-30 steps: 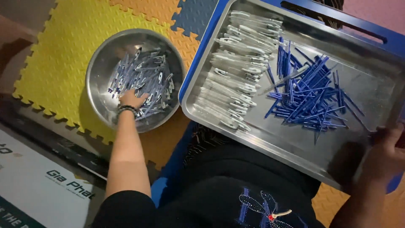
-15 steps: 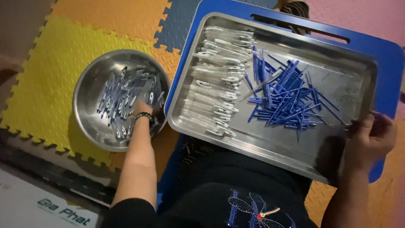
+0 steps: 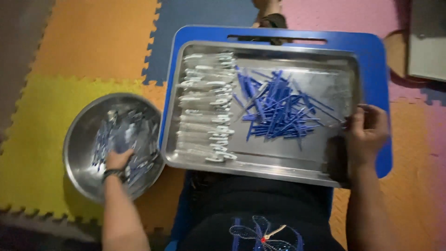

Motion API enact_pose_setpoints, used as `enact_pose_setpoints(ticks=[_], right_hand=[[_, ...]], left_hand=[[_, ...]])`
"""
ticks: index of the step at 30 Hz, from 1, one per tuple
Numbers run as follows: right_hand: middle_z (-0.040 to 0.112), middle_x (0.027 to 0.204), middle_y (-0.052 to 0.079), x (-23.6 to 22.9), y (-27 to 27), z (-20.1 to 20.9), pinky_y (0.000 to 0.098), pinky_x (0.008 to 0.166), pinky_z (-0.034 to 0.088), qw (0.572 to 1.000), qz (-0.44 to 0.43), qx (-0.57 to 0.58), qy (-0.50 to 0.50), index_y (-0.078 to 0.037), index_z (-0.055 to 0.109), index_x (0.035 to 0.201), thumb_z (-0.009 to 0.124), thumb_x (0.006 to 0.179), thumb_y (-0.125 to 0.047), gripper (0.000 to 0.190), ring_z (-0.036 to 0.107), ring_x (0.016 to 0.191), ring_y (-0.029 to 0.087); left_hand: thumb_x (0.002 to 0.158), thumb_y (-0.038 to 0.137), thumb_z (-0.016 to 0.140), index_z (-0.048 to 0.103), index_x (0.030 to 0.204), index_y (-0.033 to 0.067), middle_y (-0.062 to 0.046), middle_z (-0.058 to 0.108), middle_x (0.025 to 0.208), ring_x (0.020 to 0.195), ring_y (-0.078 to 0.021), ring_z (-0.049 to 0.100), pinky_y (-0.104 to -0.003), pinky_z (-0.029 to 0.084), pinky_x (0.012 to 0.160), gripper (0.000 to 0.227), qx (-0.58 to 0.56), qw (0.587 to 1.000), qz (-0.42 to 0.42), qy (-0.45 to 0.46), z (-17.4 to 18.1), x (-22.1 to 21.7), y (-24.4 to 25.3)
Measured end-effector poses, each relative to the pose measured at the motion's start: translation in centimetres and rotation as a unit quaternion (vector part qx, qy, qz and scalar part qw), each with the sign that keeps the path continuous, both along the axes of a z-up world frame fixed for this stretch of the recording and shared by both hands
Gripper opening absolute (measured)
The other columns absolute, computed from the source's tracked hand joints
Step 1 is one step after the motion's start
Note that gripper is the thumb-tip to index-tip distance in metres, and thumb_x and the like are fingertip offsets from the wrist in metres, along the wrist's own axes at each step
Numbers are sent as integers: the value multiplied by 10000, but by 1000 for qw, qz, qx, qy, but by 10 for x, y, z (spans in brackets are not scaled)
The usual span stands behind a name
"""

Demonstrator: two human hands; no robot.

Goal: Assembling pens by manually inserting ink refills into clear plastic pen barrels on a metal tray.

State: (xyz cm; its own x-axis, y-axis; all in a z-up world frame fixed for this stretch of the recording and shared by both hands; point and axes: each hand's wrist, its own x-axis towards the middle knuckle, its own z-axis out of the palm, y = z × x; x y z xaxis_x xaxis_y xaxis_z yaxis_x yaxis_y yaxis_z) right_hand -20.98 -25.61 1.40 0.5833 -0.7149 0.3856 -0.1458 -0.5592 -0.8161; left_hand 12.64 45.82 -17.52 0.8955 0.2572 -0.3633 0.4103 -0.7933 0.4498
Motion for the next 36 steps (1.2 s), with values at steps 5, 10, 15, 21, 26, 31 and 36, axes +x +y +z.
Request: enact_pose_setpoints(ticks=[5, 10, 15, 21, 26, 31, 36], right_hand=[[703, 1079, 143, 4, -2, -2, 342, 800, 536, 999, -43, -21, -1, 51, 679, 1327, 677, 1204, 19, 127, 643, 880, 216], [704, 969, 121, 8, 2, 2, 301, 716, 550, 998, -19, 51, -43, 33, 646, 1297, 662, 1184, -1, 119, 661, 767, 187], [718, 970, 82, 8, 7, 11, 267, 698, 546, 997, -25, 72, -32, 8, 650, 1301, 681, 1181, -50, 138, 650, 756, 146], [761, 870, 225, 7, -13, -18, 396, 567, 608, 991, -23, 80, -102, 19, 704, 1288, 701, 1224, -98, 133, 733, 654, 274], [764, 858, 212, 7, -11, -15, 393, 570, 613, 989, -29, 96, -109, 17, 704, 1285, 721, 1201, -124, 165, 728, 648, 263], [763, 848, 212, 9, -9, -13, 369, 554, 602, 986, -28, 118, -117, 6, 715, 1257, 723, 1191, -124, 147, 722, 634, 258], [770, 843, 203, 9, -12, -15, 353, 550, 608, 985, -27, 114, -127, -5, 718, 1248, 738, 1195, -142, 149, 727, 625, 243]], left_hand=[[919, 323, 911, 787, 1200, -101, -208, 771, 1053, 881, -333, 705, -460, 563, 789, 524, -127, 988, 77, -43, 24, 1, 22], [1020, 343, 849, 778, 1097, 68, -7, 748, 946, 722, -119, 680, -284, 563, 571, 294, -277, 943, 131, -129, 88, 11, 3], [1057, 186, 839, 689, 1402, 148, 26, 703, 1118, 794, -102, 617, -270, 534, 651, 378, -291, 927, -82, -222, 241, -16, -112], [622, 155, 970, 821, 1230, -1, -286, 820, 1275, 1239, -570, 713, -659, 542, 1058, 645, -202, 808, -529, -163, 327, -99, -320], [712, 69, 860, 747, 1396, 133, -210, 792, 1175, 1091, -511, 776, -607, 613, 927, 696, -108, 715, -685, -91, 268, -153, -423], [788, 262, 895, 661, 1427, 232, -143, 753, 1118, 1006, -452, 803, -556, 613, 841, 681, 36, 692, -717, -71, 215, -167, -456], [849, 349, 933, 467, 1675, 182, -212, 696, 1234, 1088, -484, 763, -593, 565, 934, 964, 64, 702, -703, -90, 232, -172, -466]])
